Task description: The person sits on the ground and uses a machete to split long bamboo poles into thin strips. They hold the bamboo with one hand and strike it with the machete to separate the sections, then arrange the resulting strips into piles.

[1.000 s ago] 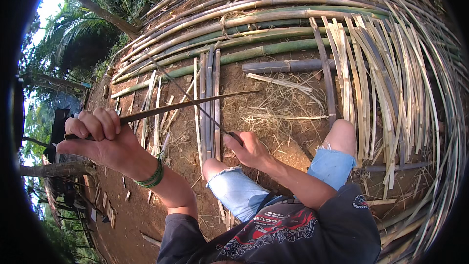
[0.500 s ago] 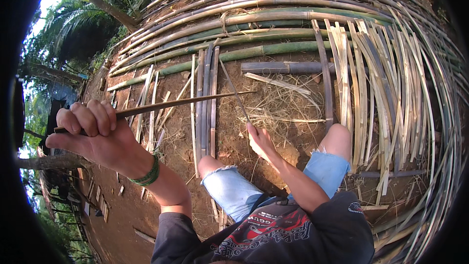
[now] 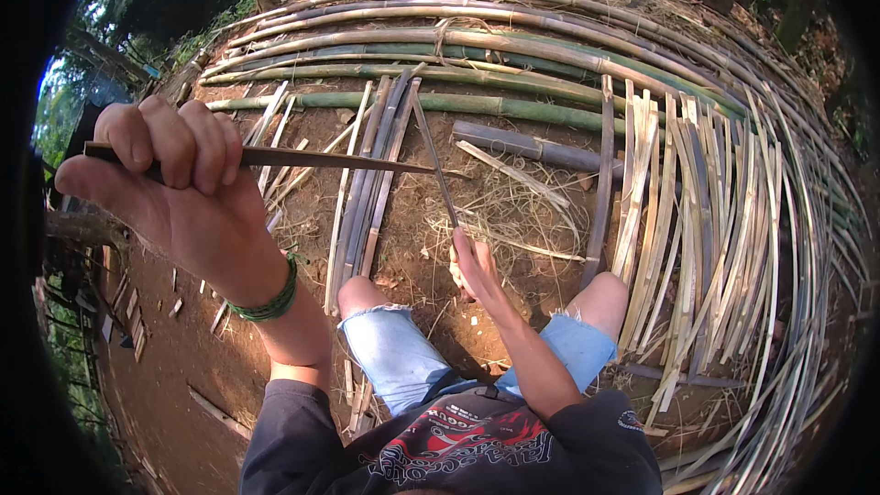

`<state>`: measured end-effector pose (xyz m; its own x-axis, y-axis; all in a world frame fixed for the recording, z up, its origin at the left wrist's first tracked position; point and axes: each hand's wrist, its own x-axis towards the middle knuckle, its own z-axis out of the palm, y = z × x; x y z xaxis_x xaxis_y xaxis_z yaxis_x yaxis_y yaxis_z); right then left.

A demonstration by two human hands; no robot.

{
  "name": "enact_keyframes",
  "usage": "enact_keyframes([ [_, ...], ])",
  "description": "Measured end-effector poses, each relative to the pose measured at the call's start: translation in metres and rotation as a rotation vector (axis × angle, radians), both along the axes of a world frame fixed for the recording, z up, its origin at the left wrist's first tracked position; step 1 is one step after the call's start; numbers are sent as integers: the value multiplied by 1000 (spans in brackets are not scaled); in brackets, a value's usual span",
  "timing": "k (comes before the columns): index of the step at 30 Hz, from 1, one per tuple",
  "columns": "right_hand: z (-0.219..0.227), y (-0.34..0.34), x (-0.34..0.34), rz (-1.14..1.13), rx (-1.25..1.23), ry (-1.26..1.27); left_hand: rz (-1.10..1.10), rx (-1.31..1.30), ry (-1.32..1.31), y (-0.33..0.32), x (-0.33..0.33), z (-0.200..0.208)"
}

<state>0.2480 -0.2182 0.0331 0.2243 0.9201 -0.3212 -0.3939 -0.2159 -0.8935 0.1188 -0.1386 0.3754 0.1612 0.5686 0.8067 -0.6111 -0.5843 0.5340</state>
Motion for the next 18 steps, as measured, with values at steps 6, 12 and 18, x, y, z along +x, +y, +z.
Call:
enact_keyframes([
  [6,-42,15,3,-118,-75,173,92,-10,-3,24,23,17],
  [12,7,19,26,6,160,49,178,-223,-124,15,51,45],
  [18,-21,47,24,-115,-9,-13,39,-117,-44,42,71,55],
])
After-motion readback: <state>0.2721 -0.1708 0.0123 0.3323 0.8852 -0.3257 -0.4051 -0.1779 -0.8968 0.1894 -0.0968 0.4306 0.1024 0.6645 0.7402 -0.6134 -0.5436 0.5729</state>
